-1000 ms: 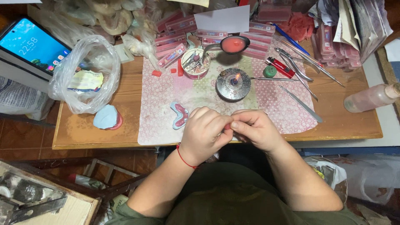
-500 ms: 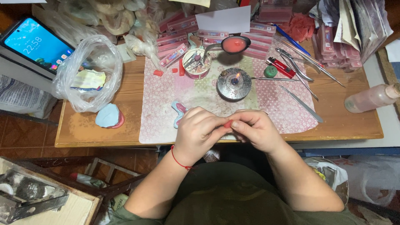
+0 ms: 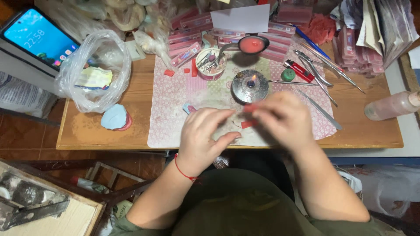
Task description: The person applies liquid from a squeeze bottle to a red and white denture base, then places a light blue insert on it. They cut small red pieces with a blade, heat them over a small flame, and press them into the denture base. The person repeats the liquid application and adjusts the insert on the denture.
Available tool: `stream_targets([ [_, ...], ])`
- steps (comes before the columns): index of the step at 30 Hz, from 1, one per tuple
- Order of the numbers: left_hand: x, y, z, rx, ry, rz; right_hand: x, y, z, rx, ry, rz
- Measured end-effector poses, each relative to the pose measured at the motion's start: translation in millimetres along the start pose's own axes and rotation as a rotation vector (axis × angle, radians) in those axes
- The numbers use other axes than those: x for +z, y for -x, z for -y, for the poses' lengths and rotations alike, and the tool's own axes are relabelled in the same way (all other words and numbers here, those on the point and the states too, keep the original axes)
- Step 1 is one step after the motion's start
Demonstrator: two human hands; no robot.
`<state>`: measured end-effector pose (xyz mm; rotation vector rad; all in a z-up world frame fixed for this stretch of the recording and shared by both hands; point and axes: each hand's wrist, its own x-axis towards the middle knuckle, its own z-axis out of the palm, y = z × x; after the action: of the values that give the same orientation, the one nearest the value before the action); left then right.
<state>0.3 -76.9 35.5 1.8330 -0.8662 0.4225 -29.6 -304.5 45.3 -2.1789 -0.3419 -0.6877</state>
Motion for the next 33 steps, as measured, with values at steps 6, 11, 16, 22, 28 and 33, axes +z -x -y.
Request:
stream_targets([
  [6, -31.4, 29.8, 18.1, 0.002, -0.121, -0.178, 16.4, -18.5, -70.2, 0.294, -0.097, -0.139],
  [11, -55.2, 48.8, 29.0, -0.064, -0.152, -0.268, 24.8, -17.9, -71.2, 0.335, -0.120, -0.181],
  [16, -66.8, 56.8, 35.0, -0.104, -0.176, -0.295, 27.2, -16.1, -68.6, 0.321, -0.141, -0.202],
  [22, -78.5, 67.8, 33.3, -0.193, -0.268, -0.190, 21.0, -15.8, -44.2, 0.448, -0.166, -0.146],
  [28, -79.0, 77.4, 41.0, -0.237, -0.279, -0.130, 52.8, 2.0, 5.4, 0.001, -0.022, -0.031],
  [33, -73.7, 66.7, 29.2, -0.149, -0.328, -0.108, 101.4, -6.1, 46.6, -0.147, -0.053, 0.264],
])
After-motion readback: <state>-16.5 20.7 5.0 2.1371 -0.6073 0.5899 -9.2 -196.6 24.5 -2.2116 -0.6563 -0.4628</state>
